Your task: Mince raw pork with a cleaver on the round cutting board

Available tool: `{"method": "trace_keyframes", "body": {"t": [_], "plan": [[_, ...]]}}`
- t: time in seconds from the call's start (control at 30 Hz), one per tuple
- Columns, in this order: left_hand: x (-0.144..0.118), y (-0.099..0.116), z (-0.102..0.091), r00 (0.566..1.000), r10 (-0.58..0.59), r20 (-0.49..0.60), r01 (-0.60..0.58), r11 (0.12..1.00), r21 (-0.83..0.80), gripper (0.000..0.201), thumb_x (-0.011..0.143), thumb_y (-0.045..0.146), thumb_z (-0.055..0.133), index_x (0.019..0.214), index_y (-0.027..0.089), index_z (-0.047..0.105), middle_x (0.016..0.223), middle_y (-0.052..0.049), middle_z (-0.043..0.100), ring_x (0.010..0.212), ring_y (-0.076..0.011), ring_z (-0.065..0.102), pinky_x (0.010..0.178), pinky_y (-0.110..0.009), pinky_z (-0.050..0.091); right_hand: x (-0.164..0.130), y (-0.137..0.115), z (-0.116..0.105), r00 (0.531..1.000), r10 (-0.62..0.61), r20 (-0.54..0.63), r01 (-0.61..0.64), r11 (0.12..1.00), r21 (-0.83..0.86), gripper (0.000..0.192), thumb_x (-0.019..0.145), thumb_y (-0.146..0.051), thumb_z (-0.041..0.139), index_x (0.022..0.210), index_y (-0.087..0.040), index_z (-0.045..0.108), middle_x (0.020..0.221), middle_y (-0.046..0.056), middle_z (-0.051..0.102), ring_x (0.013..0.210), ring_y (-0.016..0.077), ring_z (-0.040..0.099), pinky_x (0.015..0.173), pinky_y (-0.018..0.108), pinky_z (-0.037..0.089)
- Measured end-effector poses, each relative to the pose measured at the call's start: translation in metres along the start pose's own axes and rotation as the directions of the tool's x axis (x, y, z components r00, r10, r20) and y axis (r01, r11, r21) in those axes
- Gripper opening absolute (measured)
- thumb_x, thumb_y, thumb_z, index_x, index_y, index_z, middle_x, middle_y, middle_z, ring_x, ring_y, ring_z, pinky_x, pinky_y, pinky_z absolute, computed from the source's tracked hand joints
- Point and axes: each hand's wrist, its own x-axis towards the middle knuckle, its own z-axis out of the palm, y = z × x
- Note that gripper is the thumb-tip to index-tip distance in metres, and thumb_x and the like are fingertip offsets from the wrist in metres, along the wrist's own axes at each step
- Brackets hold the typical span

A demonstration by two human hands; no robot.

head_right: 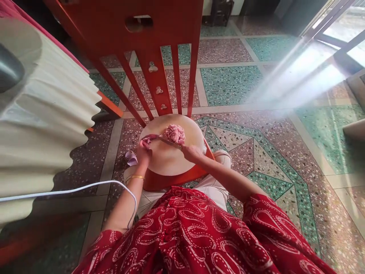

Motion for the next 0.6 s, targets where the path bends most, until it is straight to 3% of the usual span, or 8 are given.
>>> {"method": "trace_keyframes", "body": {"t": [0.07,0.13,0.2,0.3,0.4,0.5,0.6], "plan": [[-0.015,0.005,0.001,0.999,0.031,0.013,-0.032,0.999,0.043,0.050,0.075,0.013,0.048,0.124,0.014,0.044,0.096,-0.013,0.063,0.085,-0.0255,0.060,0.076,-0.038,0.046,-0.013,-0.001,0.010,1.000,0.024,0.010,-0.025,1.000,0.018,0.033,0.094,-0.036,0.031,0.113,-0.022,0.054,0.089,0.010,0.066,0.077,0.0217,0.063,0.058,0.026,0.040],[-0.038,0.011,0.001,0.978,0.184,0.094,-0.191,0.979,0.070,0.050,0.076,0.012,0.047,0.126,0.013,0.045,0.099,-0.014,0.062,0.089,-0.0252,0.059,0.080,-0.038,0.045,-0.024,0.002,0.017,0.998,0.048,0.029,-0.049,0.998,0.033,0.034,0.095,-0.037,0.029,0.111,-0.021,0.054,0.088,0.010,0.066,0.077,0.0211,0.064,0.059,0.026,0.040],[-0.063,0.019,0.000,0.904,0.353,0.240,-0.374,0.926,0.046,0.044,0.080,0.014,0.045,0.124,0.016,0.049,0.096,-0.012,0.062,0.088,-0.0238,0.058,0.081,-0.037,0.045,-0.030,0.004,0.021,0.997,0.070,0.037,-0.071,0.997,0.034,0.033,0.096,-0.036,0.027,0.112,-0.021,0.053,0.087,0.010,0.066,0.075,0.0204,0.064,0.058,0.025,0.039],[-0.087,0.030,-0.003,0.843,0.443,0.306,-0.471,0.882,0.023,0.040,0.083,0.017,0.046,0.121,0.022,0.055,0.097,-0.010,0.061,0.090,-0.0224,0.056,0.082,-0.036,0.043,-0.034,0.004,0.023,0.999,0.054,0.007,-0.054,0.999,0.006,0.030,0.096,-0.033,0.029,0.111,-0.021,0.052,0.085,0.009,0.066,0.074,0.0206,0.064,0.057,0.025,0.039],[-0.089,0.040,-0.003,0.852,0.445,0.277,-0.466,0.885,0.011,0.044,0.082,0.020,0.049,0.126,0.024,0.051,0.105,-0.010,0.060,0.098,-0.0234,0.054,0.087,-0.038,0.042,-0.034,-0.003,0.021,1.000,0.020,0.003,-0.020,1.000,0.003,0.028,0.095,-0.032,0.030,0.110,-0.020,0.051,0.085,0.009,0.067,0.076,0.0208,0.065,0.058,0.025,0.040],[-0.079,0.047,0.005,0.832,0.487,0.264,-0.495,0.868,-0.042,0.044,0.086,0.020,0.045,0.130,0.024,0.046,0.118,-0.009,0.058,0.107,-0.0228,0.051,0.092,-0.039,0.041,-0.035,-0.013,0.020,1.000,0.004,0.012,-0.004,1.000,0.008,0.028,0.096,-0.028,0.028,0.111,-0.019,0.050,0.085,0.010,0.067,0.076,0.0204,0.065,0.060,0.025,0.041],[-0.069,0.050,0.017,0.825,0.492,0.278,-0.497,0.866,-0.061,0.037,0.089,0.017,0.041,0.123,0.023,0.052,0.119,-0.009,0.059,0.105,-0.0217,0.054,0.089,-0.038,0.044,-0.037,-0.018,0.020,1.000,-0.006,0.009,0.006,1.000,0.000,0.029,0.096,-0.024,0.025,0.111,-0.018,0.049,0.083,0.011,0.067,0.076,0.0206,0.065,0.059,0.025,0.042]]}}
